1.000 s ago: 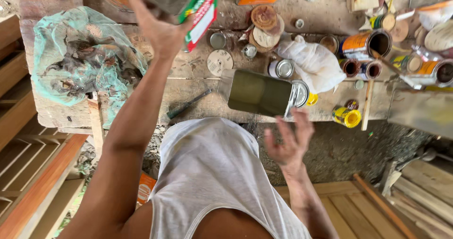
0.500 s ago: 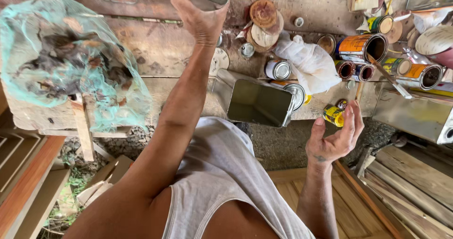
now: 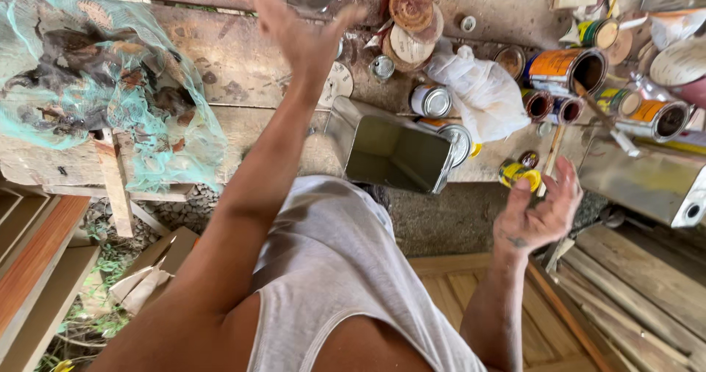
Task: The person pours a clear liquid from a large metal can into a smaller metal container, then adds a dark liquid from a small jar. The person uses a wooden stick to stir the mixture in the small jar.
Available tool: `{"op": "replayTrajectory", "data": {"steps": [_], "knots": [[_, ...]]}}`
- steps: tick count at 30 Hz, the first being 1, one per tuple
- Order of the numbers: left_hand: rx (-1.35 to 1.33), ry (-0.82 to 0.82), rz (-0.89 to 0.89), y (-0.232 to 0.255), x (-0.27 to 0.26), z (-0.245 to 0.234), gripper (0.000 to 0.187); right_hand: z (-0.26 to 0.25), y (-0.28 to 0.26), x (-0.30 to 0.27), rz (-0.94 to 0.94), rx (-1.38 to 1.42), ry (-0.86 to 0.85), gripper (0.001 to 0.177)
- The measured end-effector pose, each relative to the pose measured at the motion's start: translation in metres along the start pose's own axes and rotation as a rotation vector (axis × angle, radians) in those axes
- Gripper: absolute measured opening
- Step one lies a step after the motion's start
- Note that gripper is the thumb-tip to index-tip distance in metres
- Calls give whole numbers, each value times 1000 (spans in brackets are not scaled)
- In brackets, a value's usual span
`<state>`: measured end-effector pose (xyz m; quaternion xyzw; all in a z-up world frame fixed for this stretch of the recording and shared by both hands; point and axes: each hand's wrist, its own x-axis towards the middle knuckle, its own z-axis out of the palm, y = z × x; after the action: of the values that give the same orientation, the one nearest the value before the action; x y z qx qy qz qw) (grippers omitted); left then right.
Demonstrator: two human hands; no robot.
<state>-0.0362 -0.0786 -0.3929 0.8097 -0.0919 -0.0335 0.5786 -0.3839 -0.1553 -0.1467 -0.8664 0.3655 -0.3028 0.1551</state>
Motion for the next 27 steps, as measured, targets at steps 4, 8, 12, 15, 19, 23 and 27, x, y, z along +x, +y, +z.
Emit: {"op": "replayTrajectory", "data": {"steps": [4,8,12,15,19,23,27], "knots": [[226,-848,22,-9,-11,-48,49,-5,26,11,78,82,158,61],[556,-1217,361,-31,-17,1,68,-21,36,-4,162,94,122,63],[695,-1442,677,-21,-6,65,92,-17,45,-10,184,215,104,64],[749,-1396,883,-18,-18,84,88,-18,51,-10,224,212,144,62],[701,-1359,879,-10,-8,77,76,-2,47,-10,251,227,125,62],[304,-1028,788,20,-1,34,63,9,47,4,232,262,81,61],[168,-307,956,58,75,-15,38,45,54,54,155,297,15,64]]}}
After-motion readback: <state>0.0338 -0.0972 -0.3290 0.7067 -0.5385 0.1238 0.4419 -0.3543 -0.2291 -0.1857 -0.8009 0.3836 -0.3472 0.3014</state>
